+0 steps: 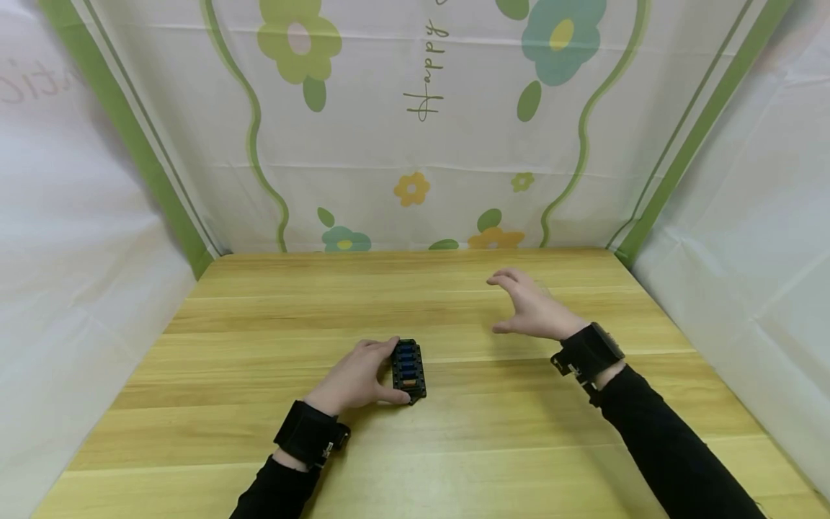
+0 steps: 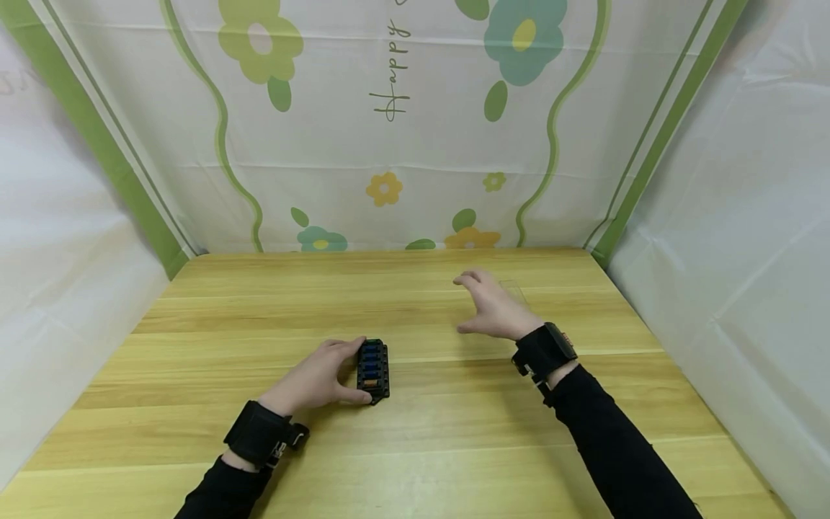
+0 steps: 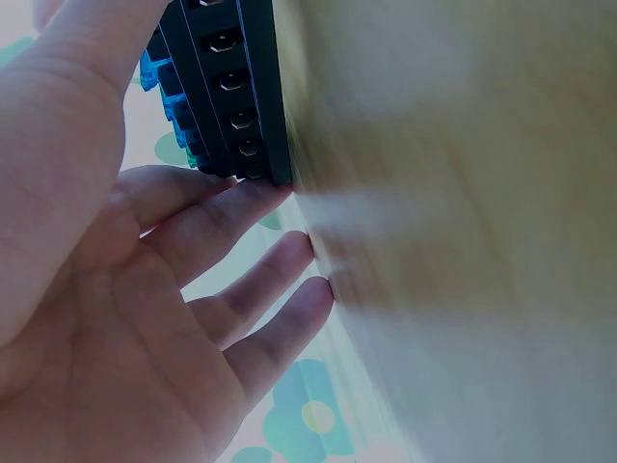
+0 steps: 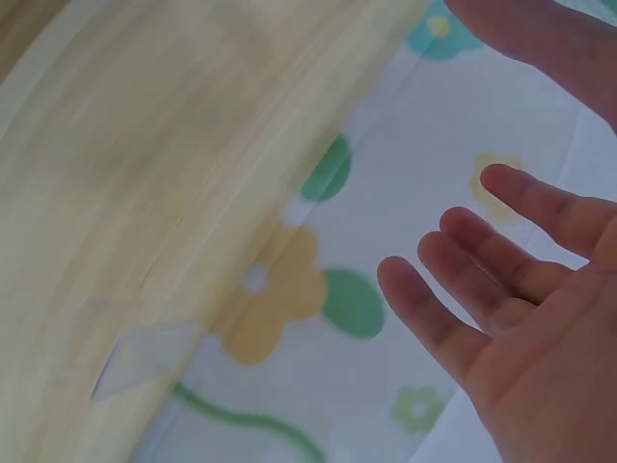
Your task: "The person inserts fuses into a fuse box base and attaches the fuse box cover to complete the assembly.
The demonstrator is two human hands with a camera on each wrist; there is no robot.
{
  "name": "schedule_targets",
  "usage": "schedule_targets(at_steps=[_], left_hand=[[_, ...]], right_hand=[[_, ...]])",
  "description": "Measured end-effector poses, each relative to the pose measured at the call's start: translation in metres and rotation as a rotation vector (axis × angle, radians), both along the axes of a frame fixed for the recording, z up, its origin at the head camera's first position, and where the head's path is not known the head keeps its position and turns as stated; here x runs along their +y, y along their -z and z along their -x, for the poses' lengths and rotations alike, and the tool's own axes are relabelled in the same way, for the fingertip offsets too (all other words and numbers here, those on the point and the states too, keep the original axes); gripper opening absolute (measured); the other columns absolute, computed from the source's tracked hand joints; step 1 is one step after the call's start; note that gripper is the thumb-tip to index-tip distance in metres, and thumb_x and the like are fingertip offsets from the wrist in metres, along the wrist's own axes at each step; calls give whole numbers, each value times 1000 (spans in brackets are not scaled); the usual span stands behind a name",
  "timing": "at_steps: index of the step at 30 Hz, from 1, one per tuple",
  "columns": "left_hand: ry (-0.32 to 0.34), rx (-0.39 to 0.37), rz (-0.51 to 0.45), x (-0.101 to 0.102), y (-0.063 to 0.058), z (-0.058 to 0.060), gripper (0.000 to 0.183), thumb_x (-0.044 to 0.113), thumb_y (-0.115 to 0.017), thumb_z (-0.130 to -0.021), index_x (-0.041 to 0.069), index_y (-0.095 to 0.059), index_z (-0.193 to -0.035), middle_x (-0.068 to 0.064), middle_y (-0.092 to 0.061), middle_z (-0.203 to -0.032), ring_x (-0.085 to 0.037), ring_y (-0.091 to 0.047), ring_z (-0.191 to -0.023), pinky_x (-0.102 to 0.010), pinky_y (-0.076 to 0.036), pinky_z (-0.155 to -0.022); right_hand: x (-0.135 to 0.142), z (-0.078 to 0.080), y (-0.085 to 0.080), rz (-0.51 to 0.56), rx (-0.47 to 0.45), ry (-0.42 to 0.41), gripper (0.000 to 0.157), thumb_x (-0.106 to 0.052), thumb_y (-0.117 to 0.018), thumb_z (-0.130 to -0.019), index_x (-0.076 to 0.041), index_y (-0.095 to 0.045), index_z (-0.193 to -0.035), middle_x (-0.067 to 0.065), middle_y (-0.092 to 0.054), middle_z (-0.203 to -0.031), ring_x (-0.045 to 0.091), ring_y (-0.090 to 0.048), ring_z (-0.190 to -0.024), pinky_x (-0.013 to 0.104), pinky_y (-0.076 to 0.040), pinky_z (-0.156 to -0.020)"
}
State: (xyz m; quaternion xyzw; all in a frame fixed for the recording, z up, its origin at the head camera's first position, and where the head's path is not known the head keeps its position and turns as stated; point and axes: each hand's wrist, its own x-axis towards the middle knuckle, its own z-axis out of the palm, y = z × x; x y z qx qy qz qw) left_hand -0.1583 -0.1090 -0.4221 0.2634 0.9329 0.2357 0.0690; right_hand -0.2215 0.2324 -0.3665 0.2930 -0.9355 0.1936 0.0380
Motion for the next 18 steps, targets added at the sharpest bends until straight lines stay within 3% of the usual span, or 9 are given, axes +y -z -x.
schedule_targets(at_steps=[18], left_hand=[[9,5,-16,-1,0,-1,100,58,-74,-72,9,-32,-149,-11,-42,-142,-32,-35,-131,-43,-34,-102]], right_hand=[[56,23,5,-7,-128,137,97,-21,-85,-68,3,-32,-145,25,-23,-147,42,-23,-133,52,-30,-102]])
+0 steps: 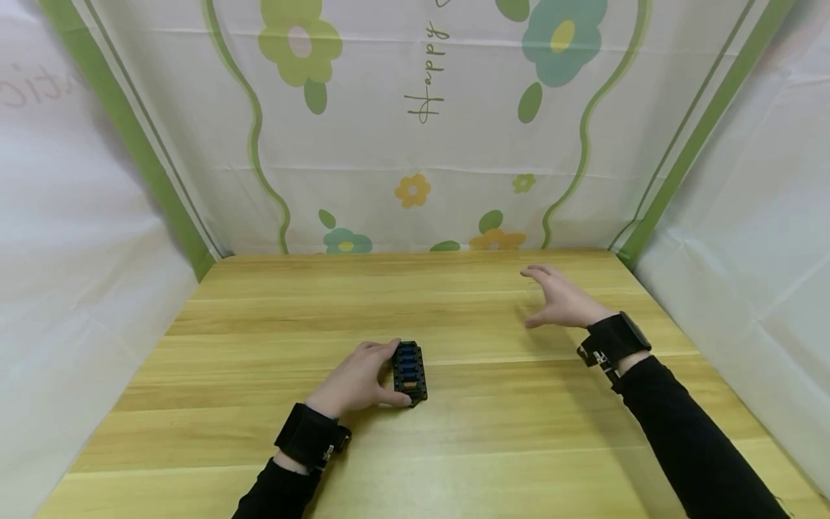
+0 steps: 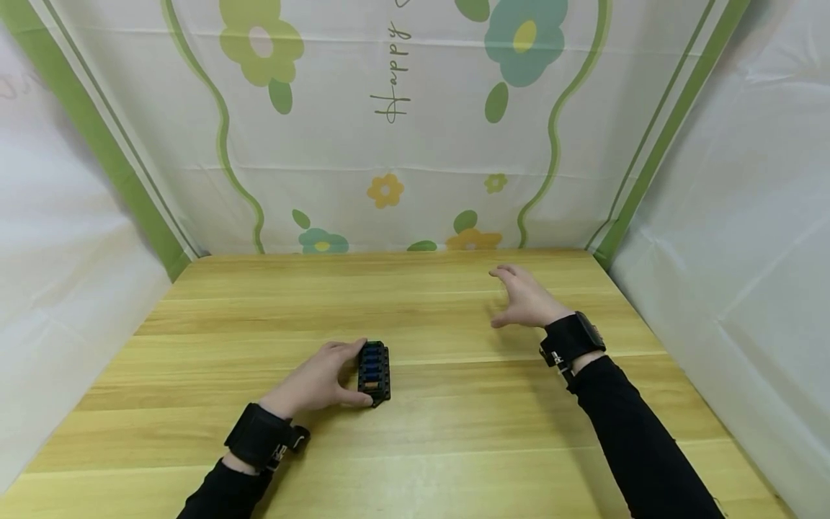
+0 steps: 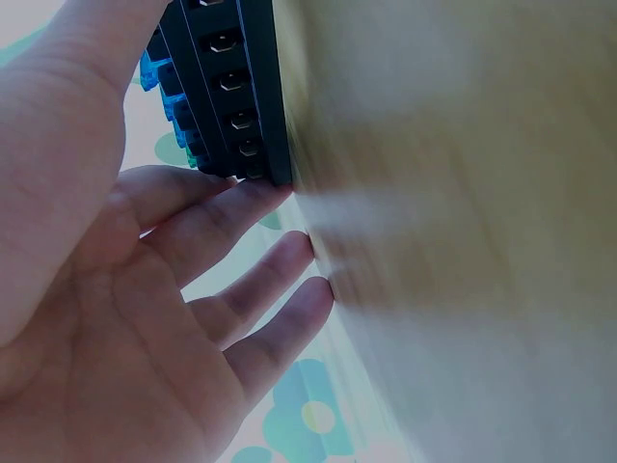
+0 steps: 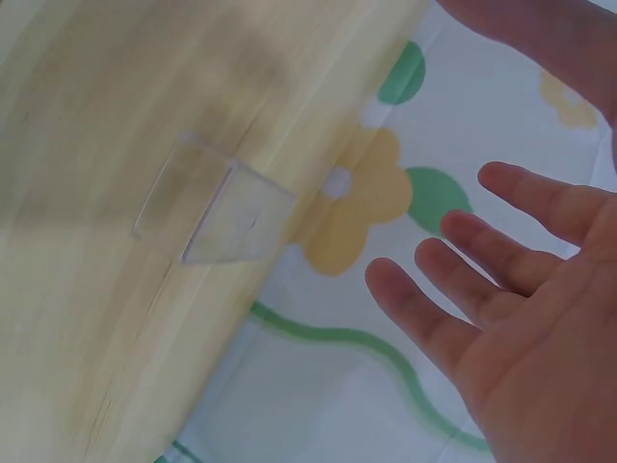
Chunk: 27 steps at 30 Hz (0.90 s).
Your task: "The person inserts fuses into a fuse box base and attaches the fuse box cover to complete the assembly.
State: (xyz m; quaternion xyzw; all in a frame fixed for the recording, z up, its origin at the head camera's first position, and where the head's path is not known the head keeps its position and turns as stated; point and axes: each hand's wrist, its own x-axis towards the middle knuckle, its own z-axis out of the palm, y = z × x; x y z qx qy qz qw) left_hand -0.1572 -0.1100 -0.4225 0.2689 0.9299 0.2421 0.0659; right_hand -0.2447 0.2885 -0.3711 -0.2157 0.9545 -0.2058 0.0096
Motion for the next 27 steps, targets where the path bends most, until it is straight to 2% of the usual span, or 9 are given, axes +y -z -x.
schedule_targets(at_steps=[14,20,27], left_hand=[[-9,8,16,1,0,0,102,59,-74,-71,9,-32,-149,-12,-43,-142,-31,-35,-131,-43,-33,-102],[-9,6,14,1,0,1,101,59,-74,-72,9,-32,-149,-11,-42,-142,-32,-35,-131,-43,-33,-102],[-9,9,11,1,2,1,101,59,-73,-72,9,-32,-150,-11,-42,-142,-32,-35,-131,-43,-34,-102]], right_hand=[[35,17,15,-38,-72,47,110,-23,-88,-61,4,-26,-147,29,-18,-147,47,-22,-131,57,-28,-101],[44,22,20,-34,-89,44,112,-22,-88,-60,4,-23,-148,29,-19,-146,48,-26,-129,56,-31,-99],[49,26,23,-36,-125,53,118,-22,-90,-58,5,-18,-149,31,-18,-147,49,-25,-129,58,-28,-100]])
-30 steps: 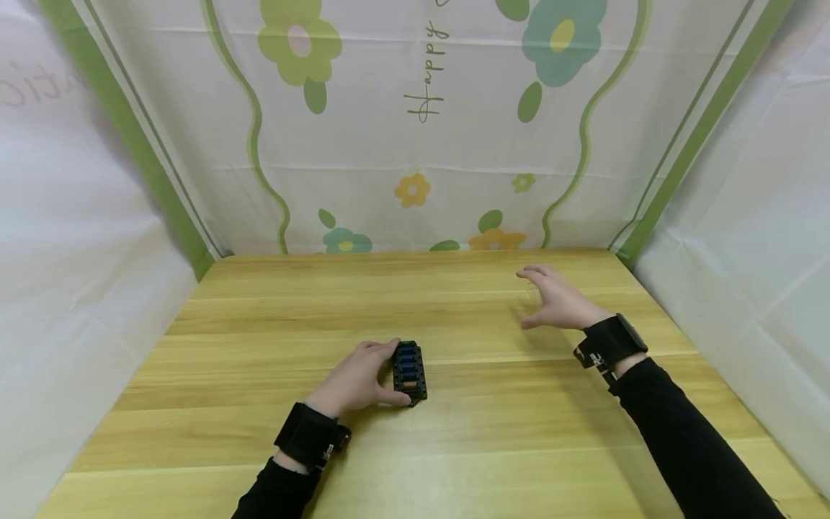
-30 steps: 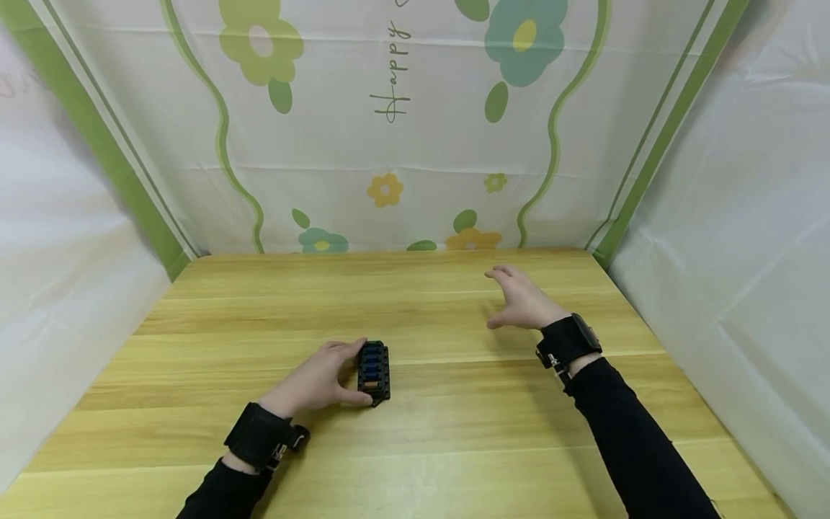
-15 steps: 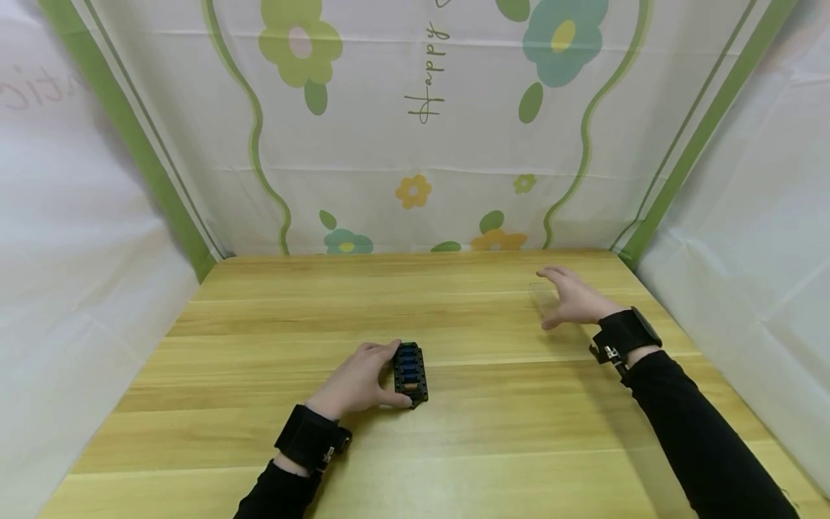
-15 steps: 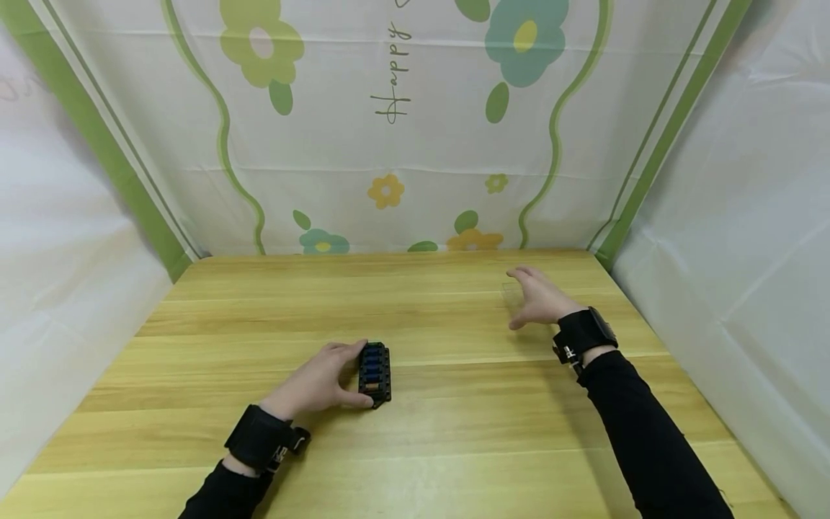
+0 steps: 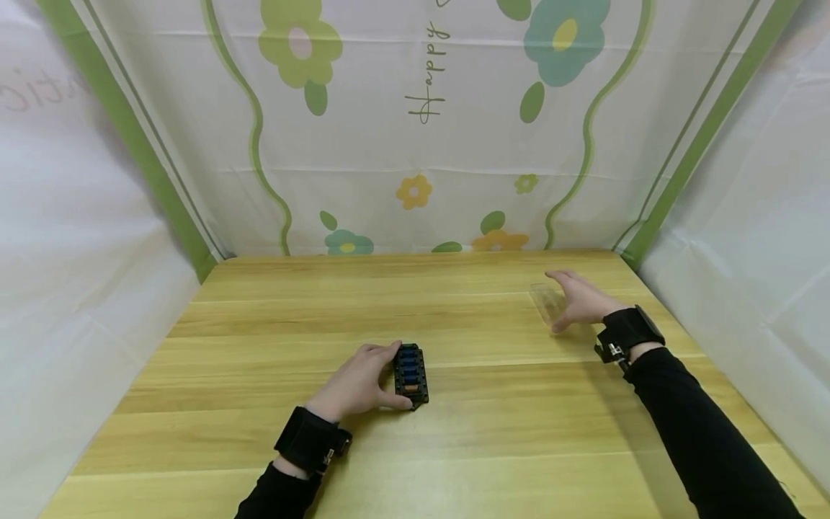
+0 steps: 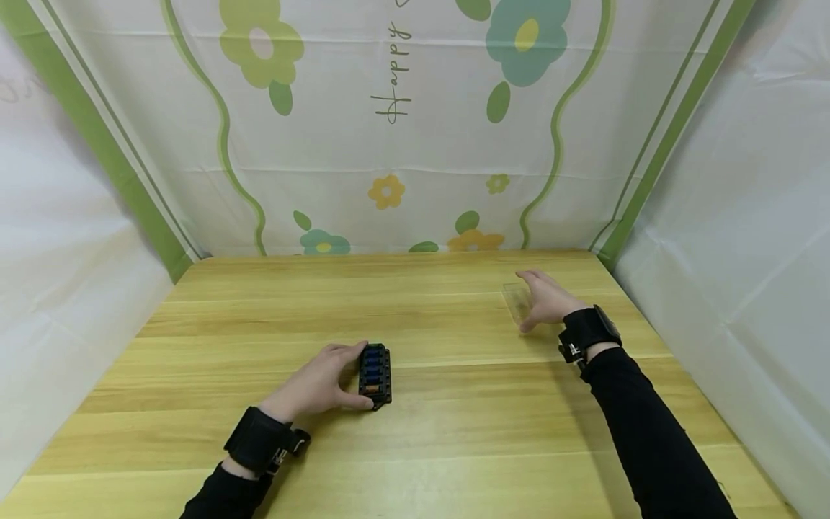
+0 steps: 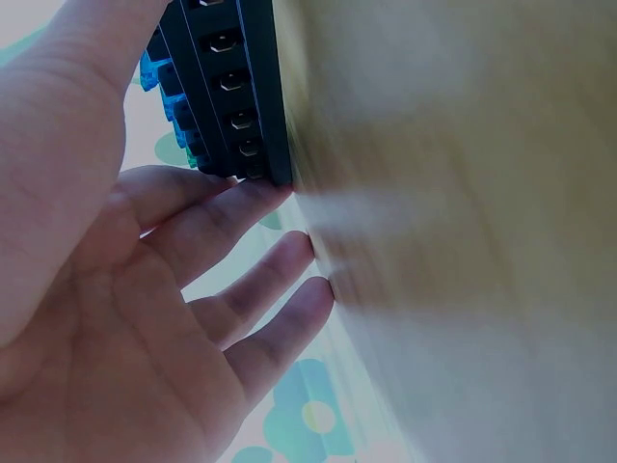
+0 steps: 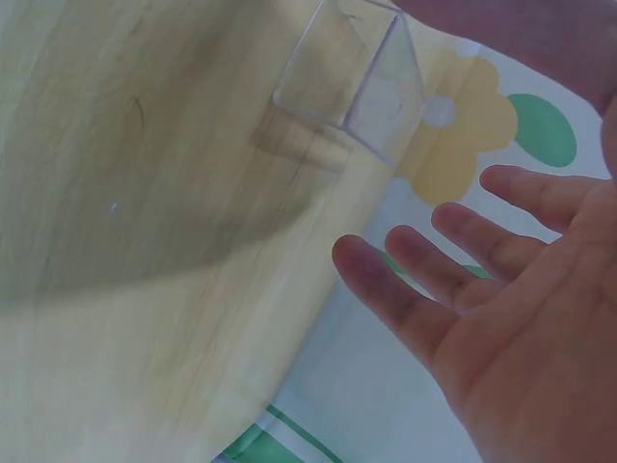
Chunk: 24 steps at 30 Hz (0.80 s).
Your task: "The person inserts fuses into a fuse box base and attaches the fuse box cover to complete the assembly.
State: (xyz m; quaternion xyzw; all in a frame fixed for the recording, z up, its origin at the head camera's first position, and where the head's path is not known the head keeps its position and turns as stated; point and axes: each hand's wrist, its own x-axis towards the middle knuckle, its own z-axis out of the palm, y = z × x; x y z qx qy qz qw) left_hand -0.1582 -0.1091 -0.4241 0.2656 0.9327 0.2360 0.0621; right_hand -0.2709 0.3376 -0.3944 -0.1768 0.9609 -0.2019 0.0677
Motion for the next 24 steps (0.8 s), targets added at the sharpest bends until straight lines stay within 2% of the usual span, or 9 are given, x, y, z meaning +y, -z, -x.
schedule_targets(at_steps=[10,16,24], left_hand=[[-1,2,3,0,1,0,101,59,-73,-72,10,-32,-150,-11,-42,-142,-31,-35,-131,-43,-34,-102],[2,10,-2,1,-1,0,100,57,-74,-72,8,-33,-149,-12,-43,-141,-32,-36,-130,-43,-34,-101],[10,14,0,1,-3,0,99,57,-74,-73,7,-34,-148,-12,-44,-141,-32,-37,-130,-43,-35,-101]], right_hand=[[3,7,7,7,-12,-13,118,-20,-90,-58,9,-18,-147,33,-21,-145,49,-21,-132,56,-21,-105],[4,8,9,34,-31,-15,114,-13,-88,-59,12,-18,-146,34,-22,-145,50,-22,-131,56,-21,-104],[7,14,16,27,-54,1,113,-15,-88,-60,10,-18,-146,32,-23,-146,49,-26,-130,56,-25,-103]])
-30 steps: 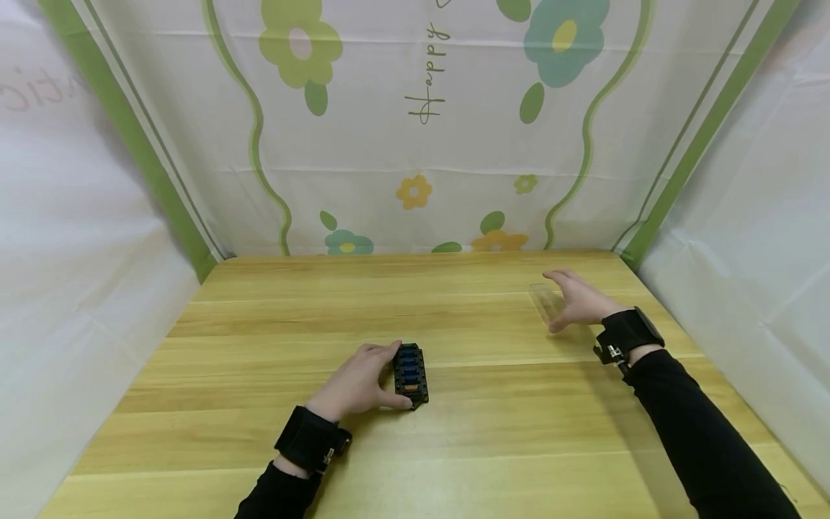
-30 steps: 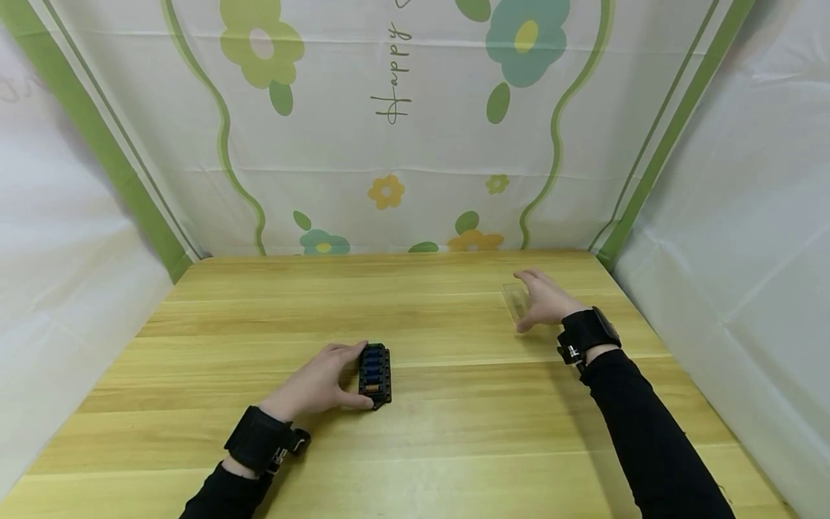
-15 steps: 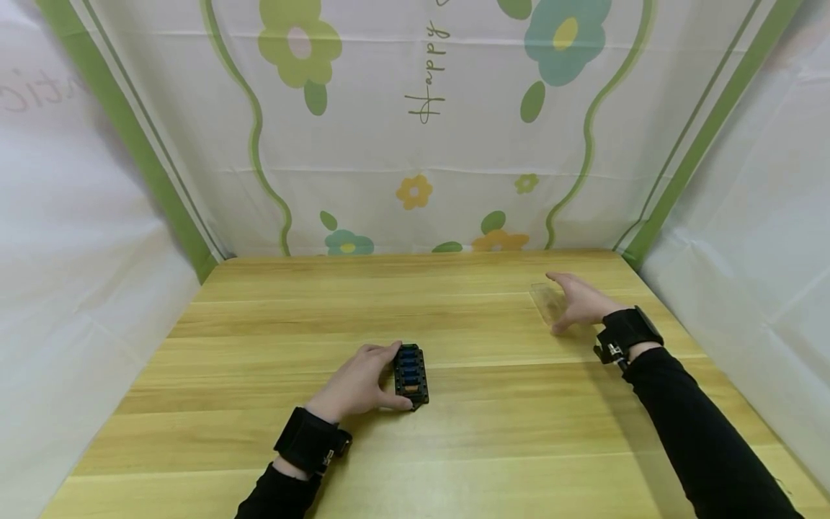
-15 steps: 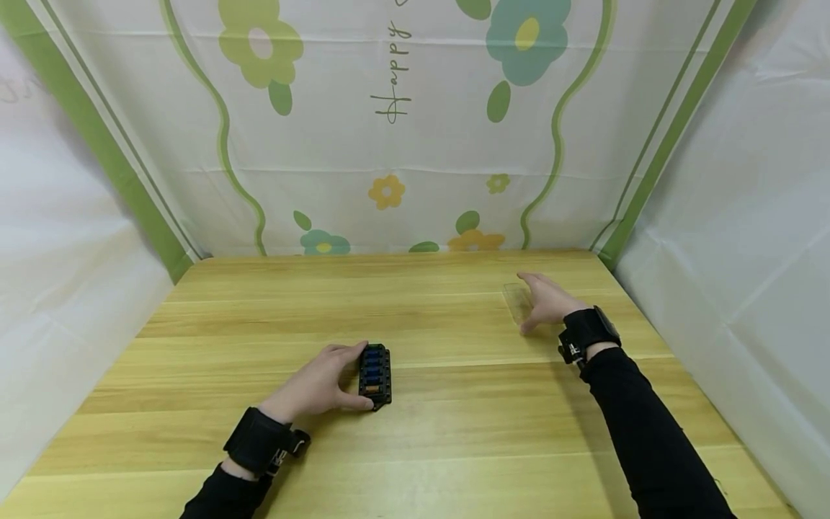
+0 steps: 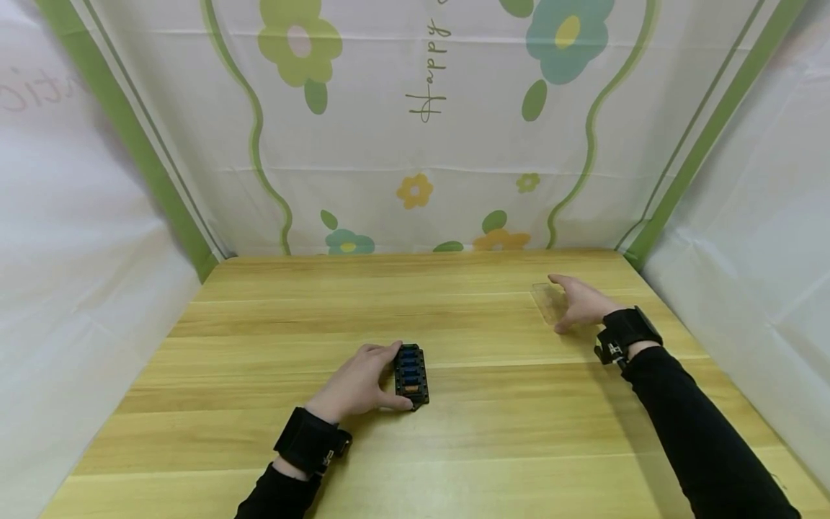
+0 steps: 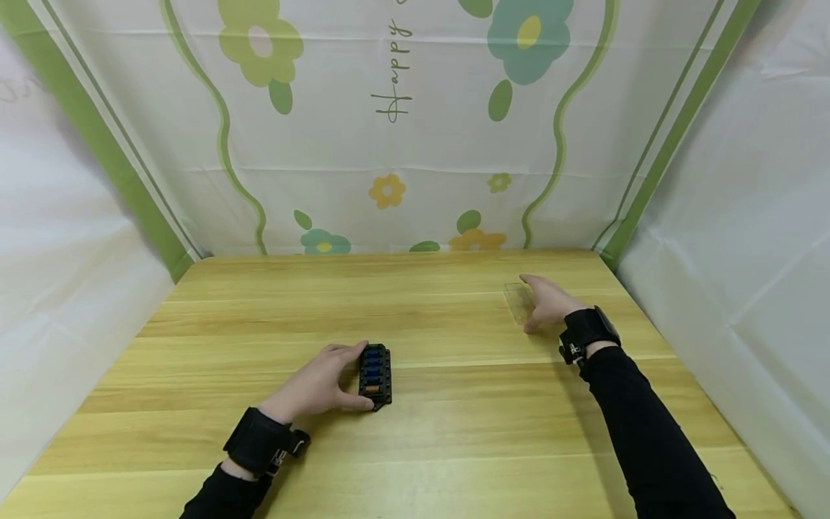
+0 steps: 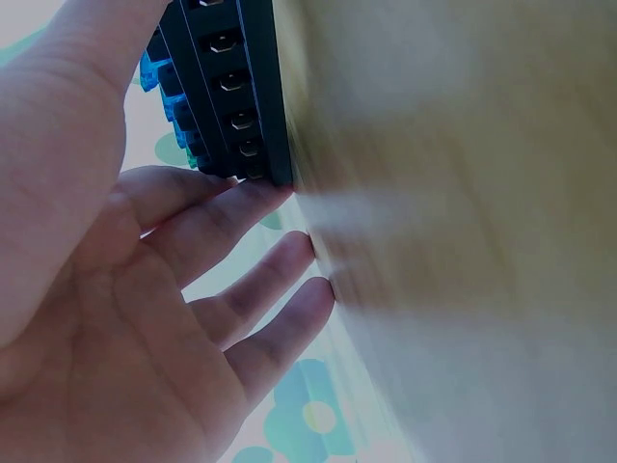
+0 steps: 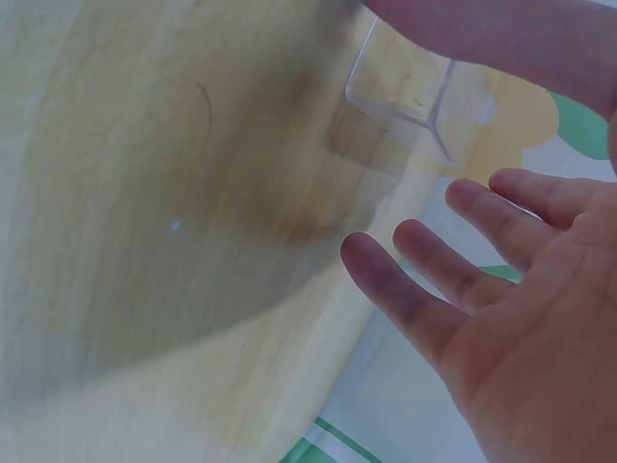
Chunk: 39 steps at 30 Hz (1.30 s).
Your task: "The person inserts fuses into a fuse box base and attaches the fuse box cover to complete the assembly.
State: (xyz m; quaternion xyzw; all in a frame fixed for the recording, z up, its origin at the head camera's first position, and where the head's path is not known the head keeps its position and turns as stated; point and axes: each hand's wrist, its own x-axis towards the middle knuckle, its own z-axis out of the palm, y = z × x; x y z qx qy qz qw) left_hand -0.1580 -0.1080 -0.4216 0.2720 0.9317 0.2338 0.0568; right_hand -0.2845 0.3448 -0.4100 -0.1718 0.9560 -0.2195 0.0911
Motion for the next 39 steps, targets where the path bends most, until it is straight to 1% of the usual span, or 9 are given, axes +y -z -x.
schedule_targets(at_steps=[7,11,16,23,31,39], left_hand=[[-10,-4,4,0,1,0,100,57,-74,-72,9,-32,-149,-11,-43,-141,-31,-36,-131,-43,-34,-101],[-9,-5,2,0,1,0,100,57,-74,-72,9,-33,-149,-12,-43,-141,-32,-35,-131,-43,-34,-101],[-10,-7,0,0,0,0,100,57,-74,-72,9,-33,-149,-12,-43,-142,-32,-35,-131,-44,-34,-101],[-14,-11,11,-1,1,1,101,59,-74,-72,11,-32,-150,-10,-43,-142,-30,-35,-131,-43,-34,-101],[-15,-11,14,-1,2,1,101,59,-73,-72,10,-32,-150,-11,-43,-141,-31,-35,-131,-43,-34,-101],[-17,-8,20,-1,1,1,102,60,-73,-71,10,-31,-150,-11,-43,-142,-31,-35,-131,-43,-34,-102]], right_hand=[[4,7,4,9,3,-29,111,-16,-86,-62,10,-20,-146,31,-25,-145,50,-34,-124,54,-34,-98],[5,9,5,10,2,-36,110,-17,-86,-61,10,-21,-146,31,-27,-144,52,-37,-121,54,-36,-95],[6,12,6,20,-3,-41,109,-19,-86,-62,10,-23,-145,31,-29,-143,52,-38,-119,54,-37,-94],[8,17,9,26,-28,-40,109,-20,-87,-63,10,-22,-145,30,-29,-143,53,-36,-120,54,-36,-95],[6,14,7,49,-50,-24,108,-21,-87,-65,9,-22,-146,30,-30,-143,54,-34,-121,55,-37,-95],[5,12,8,47,-24,-4,107,-24,-86,-65,7,-24,-146,28,-32,-143,53,-36,-121,55,-35,-97]])
